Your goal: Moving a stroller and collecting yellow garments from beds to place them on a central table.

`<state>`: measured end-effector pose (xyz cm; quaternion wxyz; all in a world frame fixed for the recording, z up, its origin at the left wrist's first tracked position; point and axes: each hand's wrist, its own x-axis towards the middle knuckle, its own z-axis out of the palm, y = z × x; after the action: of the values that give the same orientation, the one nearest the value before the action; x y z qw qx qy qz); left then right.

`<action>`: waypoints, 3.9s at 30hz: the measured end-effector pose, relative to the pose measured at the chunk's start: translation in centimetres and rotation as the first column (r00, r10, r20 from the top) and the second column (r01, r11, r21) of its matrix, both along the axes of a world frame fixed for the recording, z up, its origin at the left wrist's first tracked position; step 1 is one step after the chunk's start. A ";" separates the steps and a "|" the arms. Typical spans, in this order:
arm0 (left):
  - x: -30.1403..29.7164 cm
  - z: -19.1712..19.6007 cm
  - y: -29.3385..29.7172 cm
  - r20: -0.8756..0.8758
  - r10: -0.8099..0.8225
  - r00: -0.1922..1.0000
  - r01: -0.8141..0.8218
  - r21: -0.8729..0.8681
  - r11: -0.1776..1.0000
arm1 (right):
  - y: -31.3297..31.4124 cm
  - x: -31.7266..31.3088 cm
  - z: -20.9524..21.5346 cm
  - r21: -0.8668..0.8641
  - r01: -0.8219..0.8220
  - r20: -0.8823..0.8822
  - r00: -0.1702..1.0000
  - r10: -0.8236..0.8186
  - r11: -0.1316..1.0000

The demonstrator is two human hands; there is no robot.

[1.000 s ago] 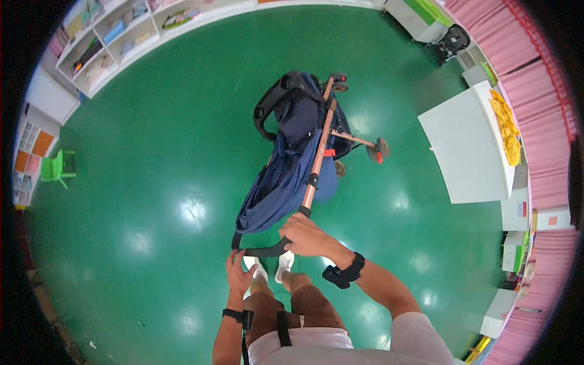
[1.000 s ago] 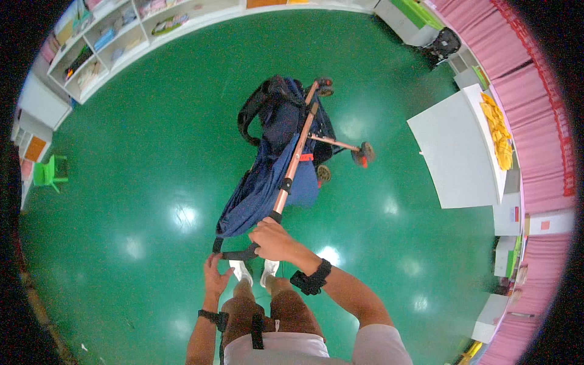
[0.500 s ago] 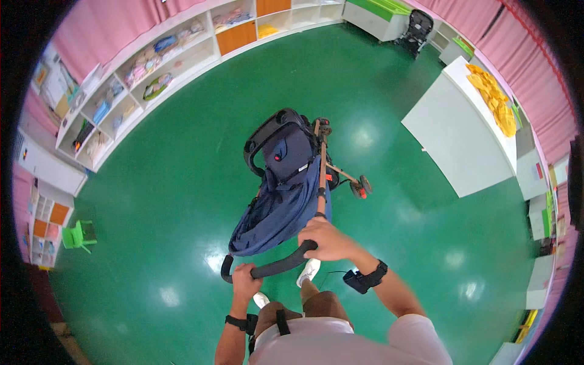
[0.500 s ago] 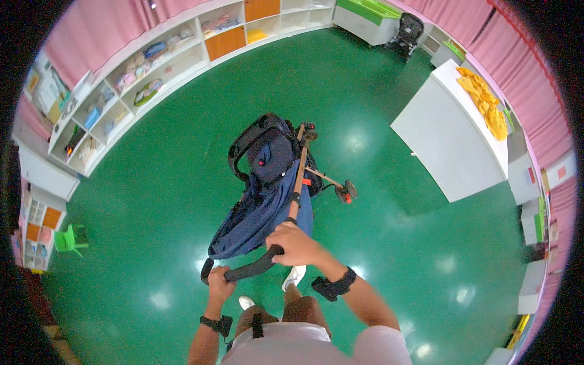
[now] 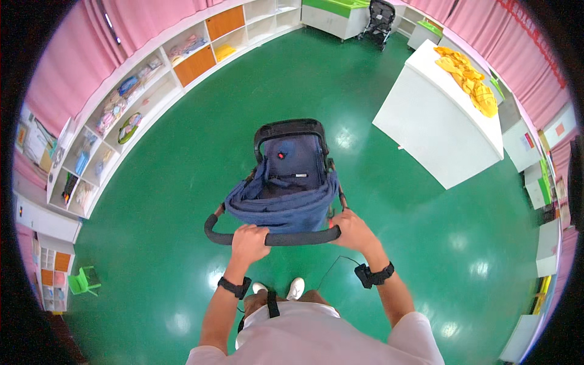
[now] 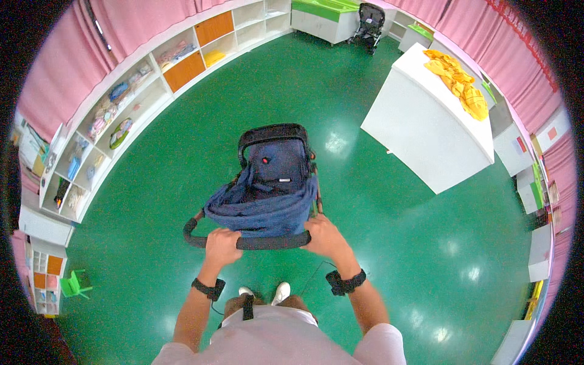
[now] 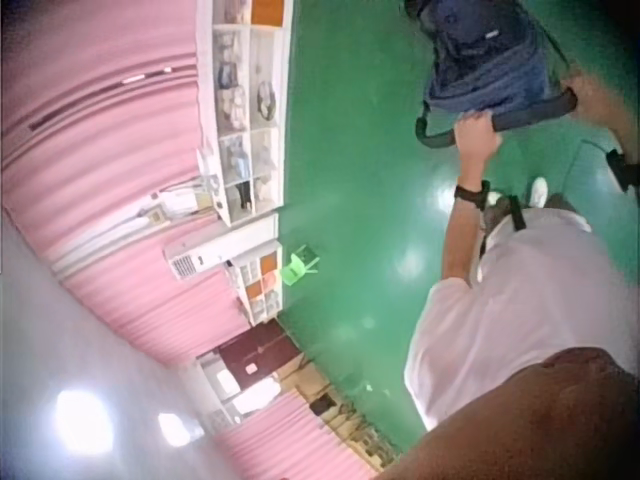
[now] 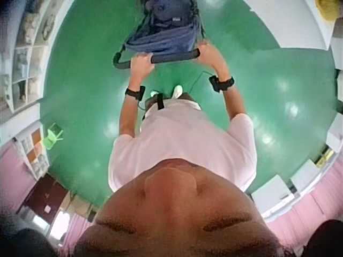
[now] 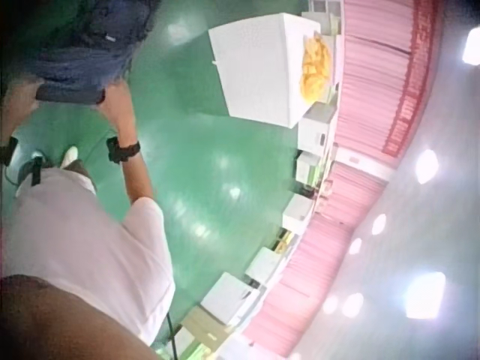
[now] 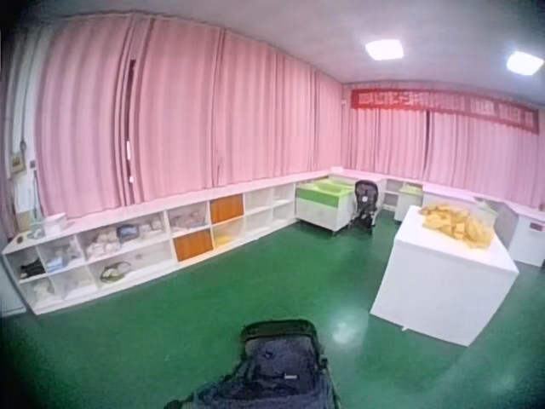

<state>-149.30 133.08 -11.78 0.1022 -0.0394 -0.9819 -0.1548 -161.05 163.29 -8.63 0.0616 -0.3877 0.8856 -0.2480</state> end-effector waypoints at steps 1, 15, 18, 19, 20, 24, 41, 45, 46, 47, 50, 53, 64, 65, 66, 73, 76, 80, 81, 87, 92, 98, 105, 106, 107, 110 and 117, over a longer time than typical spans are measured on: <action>-2.1 0.1 0.1 0.008 -0.089 0.996 0.089 -0.026 0.996 | 0.8 -0.7 -1.0 0.001 0.013 -0.004 1.000 -0.013 1.000; -30.4 -2.9 -4.3 0.172 -0.322 0.931 0.346 -0.128 0.930 | -2.4 -20.5 -8.8 0.138 0.340 0.052 0.935 -0.350 0.930; -37.1 -2.9 -4.9 0.133 -0.386 0.913 0.399 -0.088 0.913 | -2.7 -26.3 -9.7 0.010 0.399 0.014 0.917 -0.399 0.917; -39.2 -2.7 -4.7 0.118 -0.404 0.907 0.414 -0.085 0.906 | -2.5 -28.3 -9.9 0.001 0.395 -0.022 0.918 -0.395 0.919; -41.8 -2.7 -4.5 0.118 -0.419 0.900 0.429 -0.084 0.899 | -2.1 -30.3 -10.3 -0.009 0.391 -0.055 0.919 -0.391 0.920; -50.6 -3.4 -4.9 0.060 -0.442 0.895 0.446 -0.089 0.890 | -2.5 -38.8 -9.7 0.025 0.438 0.058 0.897 -0.439 0.899; -96.0 -1.5 -2.0 -0.028 -0.418 0.908 0.412 -0.117 0.904 | -0.9 -81.8 -9.0 -0.181 0.447 -0.050 0.885 -0.462 0.876; -106.4 -1.8 -0.6 -0.060 -0.421 0.905 0.413 -0.111 0.904 | 0.2 -91.9 -8.6 -0.159 0.490 -0.002 0.868 -0.496 0.857; -109.2 -1.8 -0.3 -0.075 -0.433 0.898 0.425 -0.104 0.899 | 0.7 -94.9 -8.5 -0.103 0.499 0.011 0.866 -0.501 0.860; -112.0 -1.7 0.0 -0.091 -0.447 0.890 0.438 -0.099 0.893 | 1.2 -97.8 -8.4 -0.049 0.508 0.023 0.862 -0.507 0.860; -120.2 -1.1 1.7 -0.071 -0.463 0.883 0.462 -0.035 0.886 | 3.3 -106.1 -9.2 -0.109 0.475 -0.071 0.873 -0.483 0.873; -128.2 0.1 2.4 -0.059 -0.478 0.876 0.481 0.051 0.875 | 4.4 -114.4 -8.6 -0.132 0.520 0.058 0.854 -0.517 0.844; -159.7 0.1 2.6 0.288 -0.285 0.914 0.346 -0.191 0.919 | 9.7 -142.6 -9.1 -0.191 0.600 0.055 0.797 -0.602 0.777; -162.5 0.1 3.6 0.253 -0.281 0.926 0.330 -0.181 0.926 | 10.5 -145.3 -9.4 -0.210 0.602 0.059 0.794 -0.605 0.770; -165.5 0.1 4.6 0.216 -0.269 0.938 0.308 -0.170 0.936 | 11.3 -148.3 -9.3 -0.212 0.605 0.066 0.792 -0.607 0.767; -185.2 -1.4 8.3 0.070 -0.217 0.974 0.227 -0.209 0.951 | 15.0 -169.4 -10.5 -0.206 0.604 0.081 0.795 -0.601 0.770; -192.6 -1.0 10.8 0.104 -0.190 0.976 0.208 -0.210 0.955 | 17.5 -177.7 -11.1 -0.131 0.601 0.053 0.798 -0.600 0.788; -202.6 -1.0 12.0 0.093 -0.170 0.981 0.186 -0.220 0.957 | 18.1 -187.4 -8.7 -0.055 0.607 0.104 0.793 -0.600 0.793; -205.3 -0.9 12.8 0.077 -0.186 0.980 0.198 -0.204 0.959 | 18.9 -189.9 -8.8 -0.045 0.608 0.076 0.793 -0.604 0.792; -219.5 -0.6 16.4 0.056 -0.192 0.980 0.199 -0.172 0.965 | 22.8 -204.6 -9.2 -0.062 0.603 0.031 0.798 -0.602 0.795; -229.4 -0.4 18.4 0.031 -0.212 0.977 0.214 -0.161 0.963 | 24.7 -213.6 -9.3 -0.032 0.596 0.052 0.803 -0.594 0.802; -237.4 -0.7 20.0 0.033 -0.218 0.975 0.220 -0.140 0.965 | 26.0 -221.3 -9.4 -0.172 0.614 0.051 0.787 -0.615 0.771; -244.6 -0.7 21.5 0.080 -0.187 0.979 0.200 -0.202 0.959 | 27.1 -228.3 -8.8 -0.301 0.603 0.048 0.783 -0.620 0.739; -245.4 -0.7 21.7 0.114 -0.174 0.978 0.195 -0.208 0.959 | 27.2 -228.9 -8.5 -0.299 0.609 0.055 0.780 -0.624 0.735; -245.8 -0.7 21.4 0.121 -0.196 0.973 0.218 -0.212 0.953 | 26.9 -229.3 -8.6 -0.300 0.627 0.063 0.765 -0.641 0.719; -248.4 -1.1 22.1 -0.009 -0.244 0.970 0.238 -0.196 0.951 | 27.7 -231.9 -8.7 -0.246 0.661 0.060 0.740 -0.669 0.709; -251.5 -1.5 21.6 -0.036 -0.309 0.950 0.293 -0.231 0.928 | 27.6 -234.4 -8.1 -0.139 0.709 0.118 0.705 -0.699 0.692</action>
<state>-400.83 154.73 -13.32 0.1074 -0.2063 -0.9710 -0.0561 -395.40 190.86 -16.76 -0.0474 -0.0159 0.9393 -0.3394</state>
